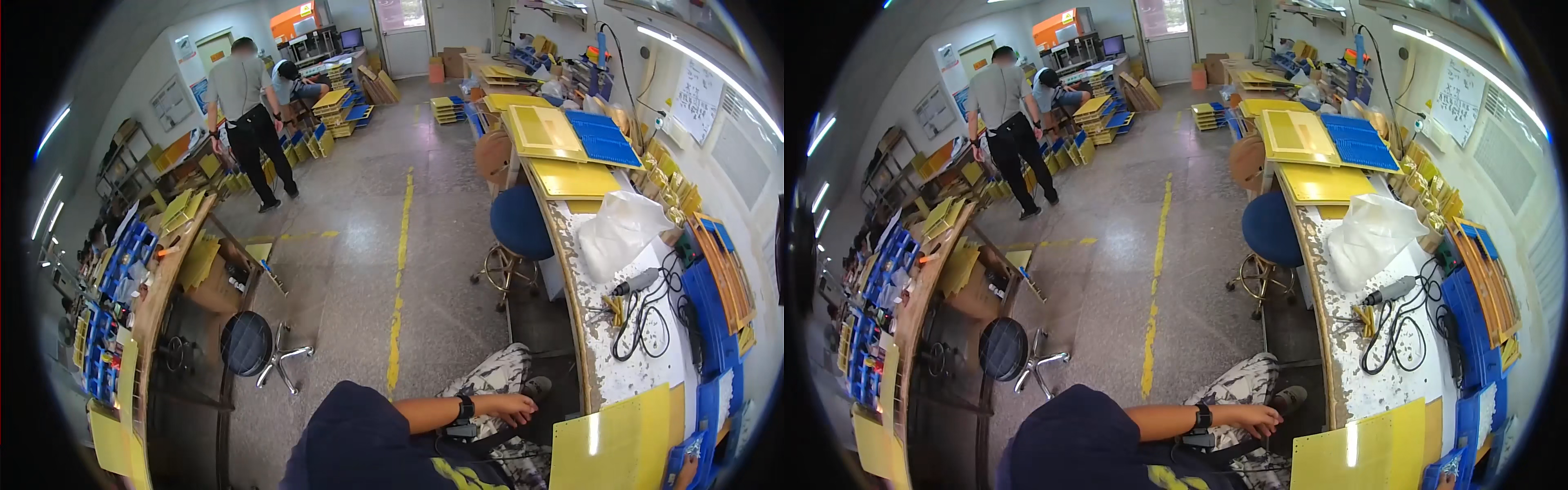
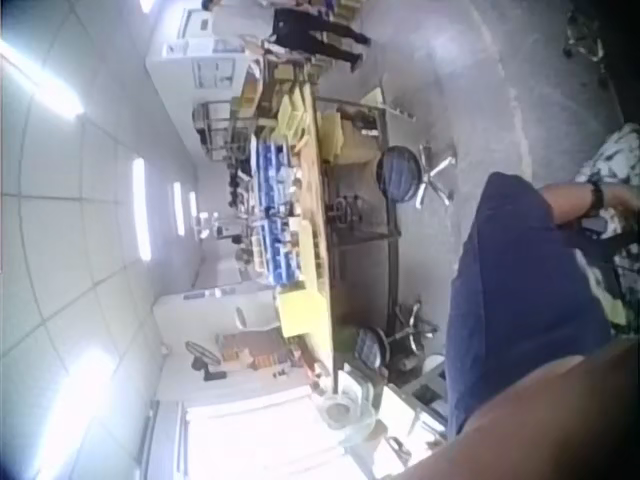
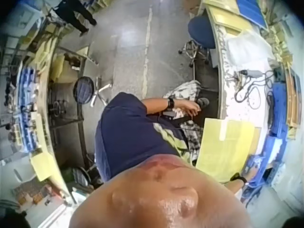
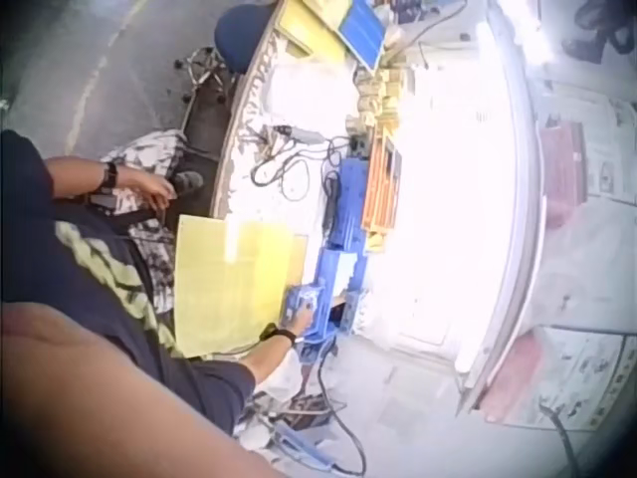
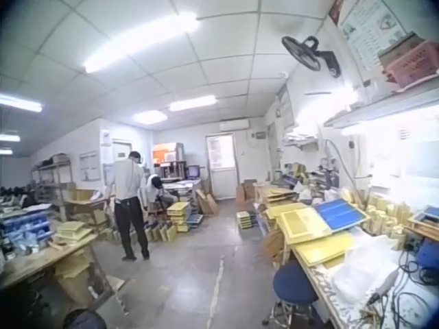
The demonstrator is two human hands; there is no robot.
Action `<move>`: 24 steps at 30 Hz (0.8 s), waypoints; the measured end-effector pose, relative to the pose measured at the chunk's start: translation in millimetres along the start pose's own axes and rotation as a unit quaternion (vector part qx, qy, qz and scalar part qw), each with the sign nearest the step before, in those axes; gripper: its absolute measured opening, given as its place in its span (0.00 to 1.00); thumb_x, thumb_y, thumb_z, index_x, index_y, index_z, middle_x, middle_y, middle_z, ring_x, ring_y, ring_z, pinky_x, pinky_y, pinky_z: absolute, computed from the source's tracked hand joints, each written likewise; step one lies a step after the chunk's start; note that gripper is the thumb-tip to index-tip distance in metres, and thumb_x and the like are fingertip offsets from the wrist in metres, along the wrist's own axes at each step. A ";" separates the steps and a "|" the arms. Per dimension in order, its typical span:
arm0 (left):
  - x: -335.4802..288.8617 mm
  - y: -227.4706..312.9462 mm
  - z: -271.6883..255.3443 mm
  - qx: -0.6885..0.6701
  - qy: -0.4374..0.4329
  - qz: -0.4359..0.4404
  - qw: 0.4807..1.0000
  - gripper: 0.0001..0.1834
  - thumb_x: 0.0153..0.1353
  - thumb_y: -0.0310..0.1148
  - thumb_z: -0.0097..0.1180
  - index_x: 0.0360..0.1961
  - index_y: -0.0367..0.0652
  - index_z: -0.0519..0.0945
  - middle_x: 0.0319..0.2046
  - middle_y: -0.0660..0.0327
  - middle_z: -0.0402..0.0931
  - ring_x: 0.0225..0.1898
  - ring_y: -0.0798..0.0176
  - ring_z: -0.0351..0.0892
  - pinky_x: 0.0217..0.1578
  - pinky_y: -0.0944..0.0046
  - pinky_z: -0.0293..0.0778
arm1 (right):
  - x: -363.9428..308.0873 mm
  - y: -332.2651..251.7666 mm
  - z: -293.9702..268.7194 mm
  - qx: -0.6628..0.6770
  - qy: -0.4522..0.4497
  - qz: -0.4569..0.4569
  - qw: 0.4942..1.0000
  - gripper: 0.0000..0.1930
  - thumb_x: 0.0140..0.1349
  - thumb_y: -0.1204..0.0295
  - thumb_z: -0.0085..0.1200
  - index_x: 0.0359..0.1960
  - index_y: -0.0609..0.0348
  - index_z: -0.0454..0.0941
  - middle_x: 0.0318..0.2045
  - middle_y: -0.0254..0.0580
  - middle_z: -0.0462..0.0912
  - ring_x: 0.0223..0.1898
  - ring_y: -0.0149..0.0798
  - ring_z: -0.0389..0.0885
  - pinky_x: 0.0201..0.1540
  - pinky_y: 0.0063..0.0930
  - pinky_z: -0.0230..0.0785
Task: Apply adhesive tape to yellow panels and use a pneumatic fastening tool to attach components.
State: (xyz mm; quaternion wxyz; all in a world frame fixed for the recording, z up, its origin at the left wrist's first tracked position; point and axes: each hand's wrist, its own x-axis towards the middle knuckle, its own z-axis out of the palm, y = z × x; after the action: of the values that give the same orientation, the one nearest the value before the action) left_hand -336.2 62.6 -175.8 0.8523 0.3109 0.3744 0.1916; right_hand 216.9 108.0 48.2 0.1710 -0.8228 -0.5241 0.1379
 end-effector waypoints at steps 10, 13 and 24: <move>-6.0 -5.2 -5.9 0.005 0.040 0.011 0.999 0.19 0.62 0.40 0.43 0.51 0.45 0.65 0.42 0.62 0.69 0.45 0.65 0.70 0.42 0.61 0.71 | 41.5 68.7 16.0 0.136 -0.005 0.044 0.990 0.15 0.62 0.66 0.42 0.46 0.60 0.70 0.38 0.37 0.76 0.32 0.33 0.70 0.31 0.25 0.66; -3.0 -8.2 -6.4 -0.018 0.046 0.029 0.998 0.17 0.61 0.40 0.44 0.48 0.44 0.66 0.41 0.59 0.69 0.43 0.62 0.71 0.39 0.61 0.73 | 45.1 77.7 24.0 0.178 0.031 0.004 0.983 0.16 0.61 0.64 0.43 0.45 0.61 0.71 0.37 0.40 0.77 0.31 0.35 0.71 0.31 0.26 0.66; -4.9 -12.5 -12.1 -0.020 0.064 0.030 0.997 0.18 0.61 0.41 0.46 0.50 0.45 0.65 0.41 0.60 0.67 0.42 0.61 0.70 0.39 0.62 0.72 | -15.6 -33.2 -11.3 -0.150 0.148 -0.103 0.972 0.25 0.58 0.56 0.49 0.43 0.72 0.72 0.39 0.59 0.78 0.35 0.54 0.76 0.40 0.38 0.67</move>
State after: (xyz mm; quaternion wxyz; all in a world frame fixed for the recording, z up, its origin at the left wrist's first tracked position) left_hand -347.4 55.4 -188.1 0.8263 0.2921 0.4151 0.2443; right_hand 188.0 105.2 73.2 0.1343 -0.7921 -0.5895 -0.0842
